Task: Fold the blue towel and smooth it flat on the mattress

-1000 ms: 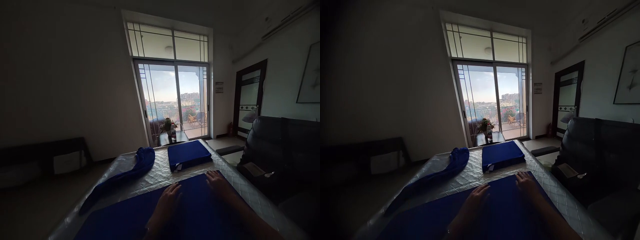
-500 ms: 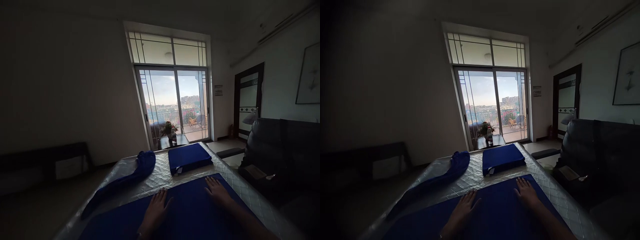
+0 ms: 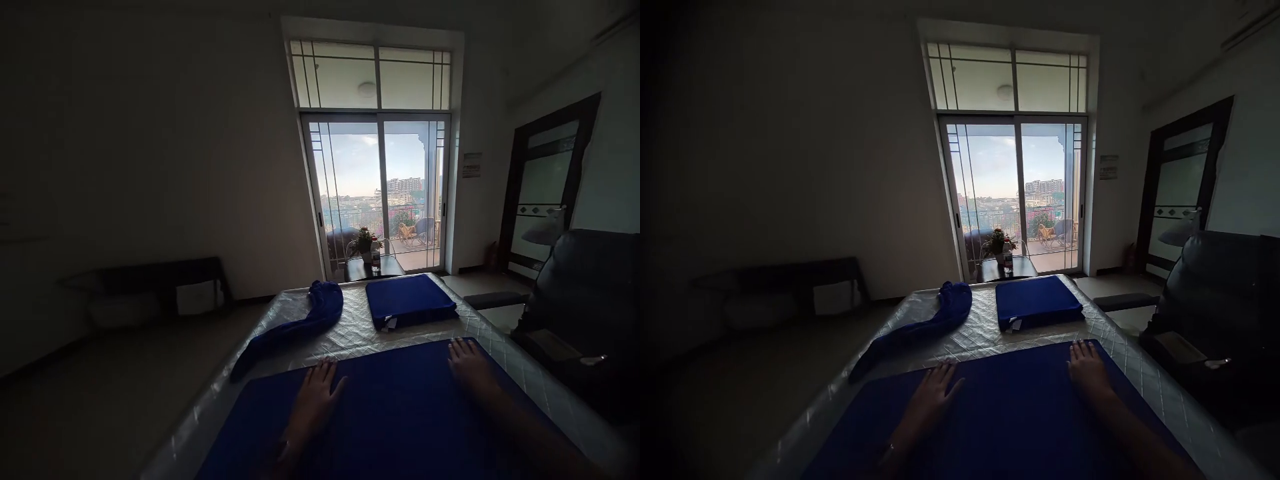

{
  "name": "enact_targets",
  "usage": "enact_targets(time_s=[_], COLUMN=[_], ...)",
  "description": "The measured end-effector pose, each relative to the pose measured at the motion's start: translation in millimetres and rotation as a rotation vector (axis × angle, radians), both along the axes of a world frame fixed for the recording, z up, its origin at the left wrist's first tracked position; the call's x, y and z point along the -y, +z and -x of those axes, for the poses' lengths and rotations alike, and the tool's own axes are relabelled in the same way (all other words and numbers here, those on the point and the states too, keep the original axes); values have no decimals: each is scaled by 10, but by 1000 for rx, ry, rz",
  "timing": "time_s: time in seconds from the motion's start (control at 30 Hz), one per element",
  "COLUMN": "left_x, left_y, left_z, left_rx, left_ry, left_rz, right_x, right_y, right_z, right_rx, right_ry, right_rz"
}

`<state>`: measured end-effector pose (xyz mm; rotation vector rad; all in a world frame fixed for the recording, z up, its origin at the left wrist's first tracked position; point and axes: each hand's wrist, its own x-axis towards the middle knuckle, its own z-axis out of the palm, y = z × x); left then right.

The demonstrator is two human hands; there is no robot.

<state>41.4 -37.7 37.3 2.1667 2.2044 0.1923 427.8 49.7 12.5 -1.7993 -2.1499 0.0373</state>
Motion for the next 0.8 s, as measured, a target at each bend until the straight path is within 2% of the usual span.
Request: enact_targets(time_s=[0.1,0.23,0.33,0.4,0.5,0.6,0.8], left_x=[-3,0,-7,-19,-35,-35,-23], left_y=[-24,-34,-53,-78,-104,-91,-56], left_z=[30,51,63,73,82,73,45], left_rx=[14,22,-10,-29,-23,-22,-106], left_ry=[3,7,-18,-29,-23,-11,-36], left_rz=[-28,-38,-55,-68,-77,-64,-19], right_x=[128,285,291,257,204,183,158], right_y=[114,204,177,112,-4,-63,37], right_z=[423,1189,1630,1777,1799,1687,1250], right_rx=[112,56,55,66,46,16,-36], right_ry=[144,383,422,412,406,418,381], right_rz=[12,35,78,104,108,83,137])
